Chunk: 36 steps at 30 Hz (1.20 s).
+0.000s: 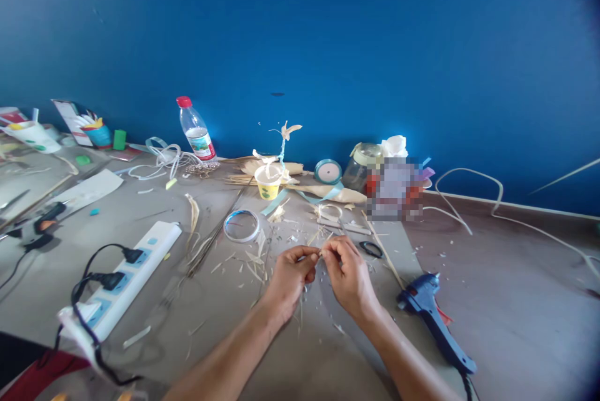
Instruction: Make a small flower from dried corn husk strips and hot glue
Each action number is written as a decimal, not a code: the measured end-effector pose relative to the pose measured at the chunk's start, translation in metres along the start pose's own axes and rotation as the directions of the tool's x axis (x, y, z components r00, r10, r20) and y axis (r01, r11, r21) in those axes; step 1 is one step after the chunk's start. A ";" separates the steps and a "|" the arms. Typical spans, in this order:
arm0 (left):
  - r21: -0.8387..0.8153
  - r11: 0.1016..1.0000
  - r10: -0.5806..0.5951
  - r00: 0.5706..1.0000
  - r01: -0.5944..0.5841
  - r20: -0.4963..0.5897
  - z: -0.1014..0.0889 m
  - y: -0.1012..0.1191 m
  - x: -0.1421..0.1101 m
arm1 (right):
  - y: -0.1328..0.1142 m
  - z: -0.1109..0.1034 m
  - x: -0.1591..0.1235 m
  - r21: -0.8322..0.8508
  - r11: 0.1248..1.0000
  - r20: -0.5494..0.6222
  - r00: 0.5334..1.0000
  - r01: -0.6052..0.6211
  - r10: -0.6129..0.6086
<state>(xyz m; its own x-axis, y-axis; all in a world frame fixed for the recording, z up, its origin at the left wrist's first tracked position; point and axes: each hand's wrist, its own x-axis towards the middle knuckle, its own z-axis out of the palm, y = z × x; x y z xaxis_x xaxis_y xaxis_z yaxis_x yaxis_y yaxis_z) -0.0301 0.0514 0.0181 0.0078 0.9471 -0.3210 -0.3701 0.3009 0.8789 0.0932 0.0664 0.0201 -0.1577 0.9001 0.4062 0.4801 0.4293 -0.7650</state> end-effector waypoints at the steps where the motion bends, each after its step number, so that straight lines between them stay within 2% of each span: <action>1: 0.002 1.000 0.002 1.000 -0.002 0.002 0.000 0.000 0.000 | 0.000 0.000 0.000 -0.001 1.000 -0.002 1.000 -0.005 0.004; 6: 0.001 1.000 -0.009 1.000 0.009 0.007 0.001 0.001 -0.001 | 0.001 0.002 -0.001 -0.040 0.999 -0.008 1.000 -0.009 0.009; 11: -0.080 0.995 -0.050 0.999 0.052 0.019 0.001 0.001 -0.001 | -0.002 0.004 -0.003 -0.041 0.999 -0.079 0.997 -0.021 0.017; 15: -0.141 0.988 -0.059 0.998 0.060 0.011 0.000 0.002 0.000 | -0.004 0.003 -0.003 0.103 0.985 -0.129 0.980 -0.136 0.149; 18: -0.151 0.988 -0.045 0.999 0.044 -0.001 0.000 0.004 0.001 | -0.007 -0.005 0.000 0.292 0.920 -0.160 0.936 -0.259 0.315; 21: -0.159 0.986 -0.042 0.999 0.042 0.002 0.000 0.006 0.000 | -0.013 -0.025 0.005 0.383 0.856 -0.197 0.874 -0.347 0.443; 23: -0.175 0.984 -0.038 0.999 0.040 0.012 0.001 0.009 -0.002 | -0.016 -0.046 0.011 0.378 0.863 -0.256 0.858 -0.334 0.445; 26: -0.157 0.986 -0.052 0.999 0.050 -0.008 0.001 0.012 -0.004 | -0.011 -0.082 0.022 0.246 0.928 -0.311 0.885 -0.278 0.348; 28: -0.146 0.988 -0.053 0.998 0.048 -0.031 0.001 0.013 -0.003 | 0.004 -0.103 0.033 -0.005 0.963 -0.281 0.925 -0.268 0.256; 29: -0.145 0.988 -0.054 0.998 0.049 -0.031 0.000 0.013 -0.002 | 0.016 -0.111 0.038 -0.176 0.952 -0.268 0.943 -0.249 0.197; 30: -0.141 0.988 -0.060 0.998 0.057 -0.017 0.000 0.012 -0.001 | 0.028 -0.118 0.043 -0.372 0.900 -0.227 0.962 -0.229 0.151; 31: -0.150 0.987 -0.056 0.998 0.052 -0.021 -0.001 0.010 0.000 | 0.042 -0.123 0.048 -0.555 0.801 -0.187 0.972 -0.222 0.140; 34: -0.149 0.988 -0.044 0.999 0.039 -0.025 -0.003 0.006 0.005 | 0.080 -0.126 0.060 -0.672 0.710 -0.146 0.977 -0.212 0.154; 36: -0.135 0.991 -0.017 1.000 0.014 -0.018 -0.005 0.003 0.007 | 0.097 -0.122 0.066 -0.707 0.675 -0.135 0.978 -0.208 0.160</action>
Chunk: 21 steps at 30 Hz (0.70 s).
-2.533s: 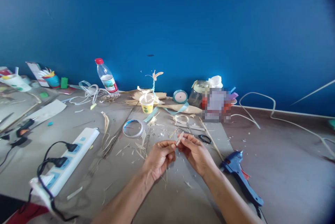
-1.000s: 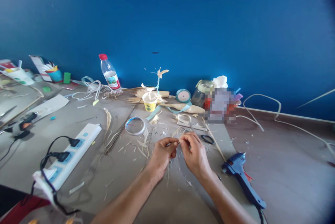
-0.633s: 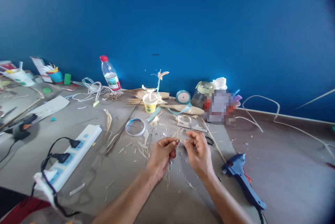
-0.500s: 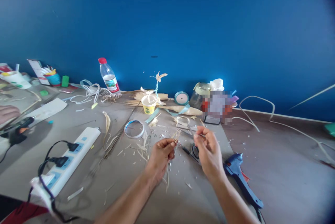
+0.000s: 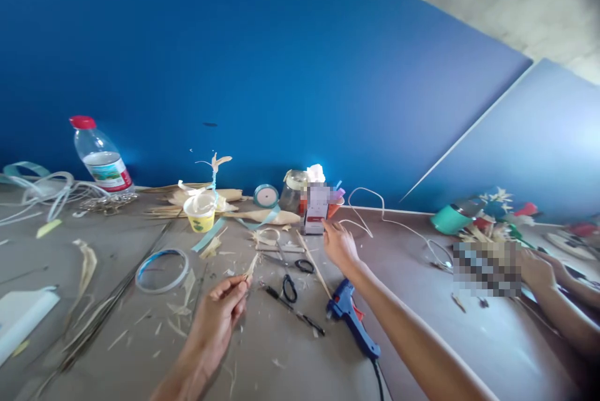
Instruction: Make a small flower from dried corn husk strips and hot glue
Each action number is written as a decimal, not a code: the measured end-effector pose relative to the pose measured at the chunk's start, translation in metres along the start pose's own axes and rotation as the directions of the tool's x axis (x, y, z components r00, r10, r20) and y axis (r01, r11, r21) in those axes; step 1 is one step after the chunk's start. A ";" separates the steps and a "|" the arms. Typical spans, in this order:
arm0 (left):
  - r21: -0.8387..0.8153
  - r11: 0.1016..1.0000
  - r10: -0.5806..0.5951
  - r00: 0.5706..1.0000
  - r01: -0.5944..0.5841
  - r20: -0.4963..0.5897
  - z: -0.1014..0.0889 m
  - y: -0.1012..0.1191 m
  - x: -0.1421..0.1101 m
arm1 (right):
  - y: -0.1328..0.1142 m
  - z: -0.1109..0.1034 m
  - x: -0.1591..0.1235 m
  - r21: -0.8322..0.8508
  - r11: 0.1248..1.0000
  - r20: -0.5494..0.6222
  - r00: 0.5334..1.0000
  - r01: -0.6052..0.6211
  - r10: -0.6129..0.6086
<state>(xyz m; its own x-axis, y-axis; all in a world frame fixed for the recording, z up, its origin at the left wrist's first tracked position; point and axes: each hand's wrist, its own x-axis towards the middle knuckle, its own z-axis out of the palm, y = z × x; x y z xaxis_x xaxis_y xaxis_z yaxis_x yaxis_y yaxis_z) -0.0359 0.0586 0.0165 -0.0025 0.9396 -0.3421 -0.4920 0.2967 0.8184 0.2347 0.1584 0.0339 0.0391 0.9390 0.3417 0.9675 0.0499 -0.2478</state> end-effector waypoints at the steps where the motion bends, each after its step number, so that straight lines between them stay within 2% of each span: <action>1: 0.009 1.000 0.010 1.000 -0.010 0.002 -0.001 -0.001 0.001 | 0.002 0.006 0.004 -0.018 1.000 0.003 1.000 0.000 0.000; 7: 0.064 0.998 0.019 1.000 -0.020 0.008 -0.011 -0.010 0.009 | -0.001 0.021 0.020 -0.049 0.999 -0.005 1.000 0.017 -0.017; 12: 0.047 0.999 0.026 1.000 -0.027 0.007 -0.011 -0.010 0.010 | -0.001 0.027 0.024 -0.002 0.999 -0.026 0.999 0.032 -0.032; 17: 0.019 0.999 0.026 1.000 -0.026 -0.015 -0.006 -0.006 0.008 | 0.001 0.015 0.022 0.118 0.993 -0.122 0.992 -0.003 0.017; 21: 0.001 1.000 0.006 0.999 -0.006 -0.031 -0.002 -0.001 0.004 | -0.020 -0.002 -0.003 0.239 0.971 -0.120 0.992 -0.010 0.039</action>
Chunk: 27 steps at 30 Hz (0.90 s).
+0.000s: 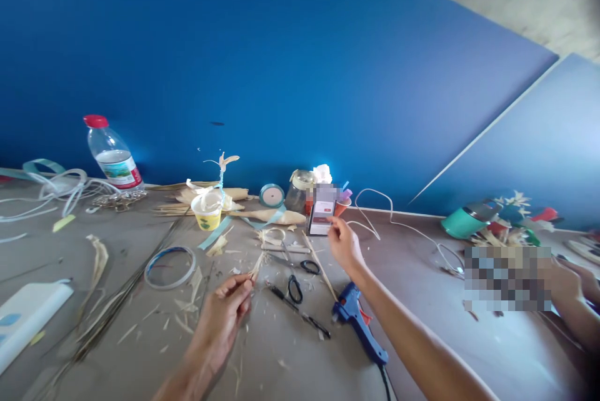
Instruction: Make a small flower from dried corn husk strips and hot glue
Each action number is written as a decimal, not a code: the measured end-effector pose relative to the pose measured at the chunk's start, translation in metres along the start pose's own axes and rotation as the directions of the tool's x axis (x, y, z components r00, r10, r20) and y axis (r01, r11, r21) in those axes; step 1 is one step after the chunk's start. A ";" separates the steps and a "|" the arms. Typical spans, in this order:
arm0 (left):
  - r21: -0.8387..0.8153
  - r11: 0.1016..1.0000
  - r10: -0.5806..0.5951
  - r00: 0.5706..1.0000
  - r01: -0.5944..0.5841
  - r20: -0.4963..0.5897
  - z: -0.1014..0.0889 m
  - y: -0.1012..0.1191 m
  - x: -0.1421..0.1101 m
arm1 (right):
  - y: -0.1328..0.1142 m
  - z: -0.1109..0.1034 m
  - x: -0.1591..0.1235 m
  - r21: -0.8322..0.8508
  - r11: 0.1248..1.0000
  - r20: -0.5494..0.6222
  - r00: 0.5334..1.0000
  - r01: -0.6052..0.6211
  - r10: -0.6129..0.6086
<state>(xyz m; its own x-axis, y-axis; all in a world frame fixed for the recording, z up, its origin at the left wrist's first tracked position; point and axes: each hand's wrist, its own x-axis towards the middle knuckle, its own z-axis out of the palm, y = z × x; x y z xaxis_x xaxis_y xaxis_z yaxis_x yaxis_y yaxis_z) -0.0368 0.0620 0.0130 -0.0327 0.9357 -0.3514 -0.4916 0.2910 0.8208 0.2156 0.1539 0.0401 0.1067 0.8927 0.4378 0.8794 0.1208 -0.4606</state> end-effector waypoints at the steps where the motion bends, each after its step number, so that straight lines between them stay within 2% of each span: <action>1: -0.003 1.000 -0.011 1.000 0.011 0.004 0.001 0.001 -0.001 | -0.011 -0.002 -0.010 0.032 0.999 0.019 1.000 0.011 -0.011; 4: -0.011 1.000 -0.027 1.000 0.027 0.014 0.002 0.002 -0.002 | -0.044 -0.002 -0.039 0.272 0.962 0.140 0.988 0.024 -0.064; 6: -0.012 1.000 -0.018 1.000 0.018 0.007 0.002 0.002 -0.002 | -0.056 0.003 -0.050 0.300 0.954 0.210 0.974 0.021 -0.087; 7: -0.009 1.000 -0.010 1.000 0.010 0.003 0.001 0.001 -0.002 | -0.057 0.005 -0.051 0.254 0.967 0.220 0.972 0.022 -0.080; 10: 0.010 1.000 0.013 1.000 -0.013 0.009 -0.001 -0.001 -0.002 | -0.040 0.009 -0.037 0.022 0.999 0.192 0.981 -0.036 0.031; 13: 0.023 0.999 0.022 0.999 -0.022 0.024 -0.002 -0.002 -0.002 | -0.013 0.011 -0.012 -0.094 0.992 0.139 0.985 -0.088 0.101; 16: 0.032 0.999 0.012 1.000 -0.013 0.029 -0.003 -0.002 0.000 | 0.004 0.015 0.005 -0.180 0.980 0.127 0.986 -0.081 0.105; 22: 0.047 0.999 0.013 1.000 -0.014 0.026 -0.004 -0.003 0.002 | 0.004 0.029 0.013 -0.265 0.963 0.147 0.985 -0.050 0.091; 27: 0.052 0.998 0.017 1.000 -0.019 0.026 -0.005 -0.002 0.001 | 0.010 0.030 0.017 -0.319 0.945 0.133 0.983 -0.075 0.123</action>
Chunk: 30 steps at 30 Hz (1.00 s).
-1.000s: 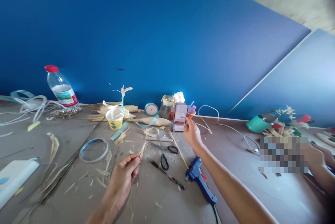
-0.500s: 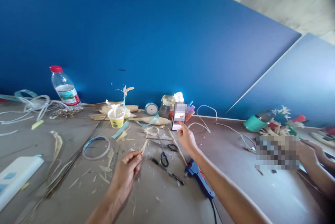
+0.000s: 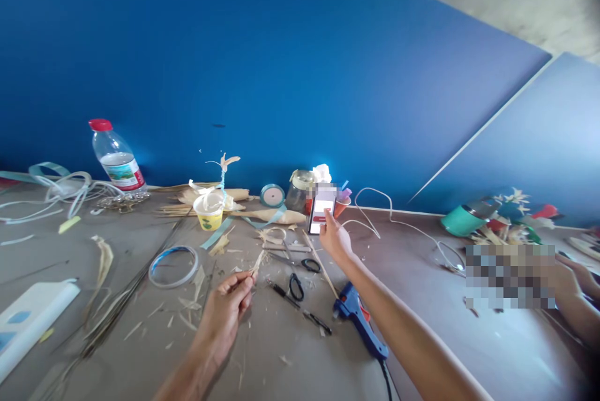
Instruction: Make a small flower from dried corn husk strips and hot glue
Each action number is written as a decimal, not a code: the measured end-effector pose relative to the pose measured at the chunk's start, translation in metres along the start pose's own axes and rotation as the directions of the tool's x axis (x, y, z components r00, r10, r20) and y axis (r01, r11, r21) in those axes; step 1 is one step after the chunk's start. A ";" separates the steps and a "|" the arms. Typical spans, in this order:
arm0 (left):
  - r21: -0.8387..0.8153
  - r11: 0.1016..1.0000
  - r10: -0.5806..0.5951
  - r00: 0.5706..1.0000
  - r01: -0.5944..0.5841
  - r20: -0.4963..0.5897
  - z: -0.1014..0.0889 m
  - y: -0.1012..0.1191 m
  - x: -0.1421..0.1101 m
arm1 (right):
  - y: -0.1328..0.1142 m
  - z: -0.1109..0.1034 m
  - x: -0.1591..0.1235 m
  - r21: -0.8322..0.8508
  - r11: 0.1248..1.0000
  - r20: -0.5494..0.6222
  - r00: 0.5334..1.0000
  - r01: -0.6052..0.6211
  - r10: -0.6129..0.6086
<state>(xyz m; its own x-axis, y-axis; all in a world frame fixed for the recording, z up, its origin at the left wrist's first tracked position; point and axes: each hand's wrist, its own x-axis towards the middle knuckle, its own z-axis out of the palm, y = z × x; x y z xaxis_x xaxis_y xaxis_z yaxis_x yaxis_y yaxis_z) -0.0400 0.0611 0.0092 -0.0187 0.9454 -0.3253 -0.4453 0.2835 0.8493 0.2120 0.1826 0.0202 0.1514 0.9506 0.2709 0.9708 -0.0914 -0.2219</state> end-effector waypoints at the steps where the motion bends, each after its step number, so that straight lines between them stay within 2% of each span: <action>1: 0.001 1.000 0.001 1.000 -0.001 0.000 0.000 0.000 0.000 | 0.003 0.000 0.000 -0.009 1.000 0.000 1.000 -0.010 0.010; 7: -0.010 1.000 0.014 1.000 -0.014 0.004 0.002 0.000 0.000 | 0.013 0.000 -0.004 -0.018 1.000 -0.005 1.000 -0.005 0.005; 13: -0.006 1.000 0.023 1.000 -0.023 -0.002 0.001 -0.001 0.001 | 0.004 0.005 -0.005 0.024 0.997 -0.006 0.997 0.080 -0.080; 23: 0.002 1.000 0.025 1.000 -0.025 -0.005 0.000 0.000 0.000 | 0.000 0.002 0.000 0.146 0.987 -0.016 0.998 0.061 -0.059; 26: -0.004 1.000 0.011 1.000 -0.011 -0.004 0.001 0.001 -0.001 | -0.010 -0.007 -0.005 0.239 0.970 -0.031 0.999 0.034 -0.027; 30: -0.017 1.000 0.000 1.000 0.000 -0.005 0.003 0.004 -0.002 | -0.039 -0.019 -0.025 0.416 0.909 -0.009 0.999 0.036 -0.035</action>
<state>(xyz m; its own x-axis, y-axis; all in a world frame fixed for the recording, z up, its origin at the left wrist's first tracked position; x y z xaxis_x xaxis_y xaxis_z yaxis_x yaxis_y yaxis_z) -0.0392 0.0608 0.0148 -0.0231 0.9447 -0.3270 -0.4608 0.2802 0.8421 0.1737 0.1572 0.0397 0.1187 0.9505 0.2870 0.8099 0.0745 -0.5818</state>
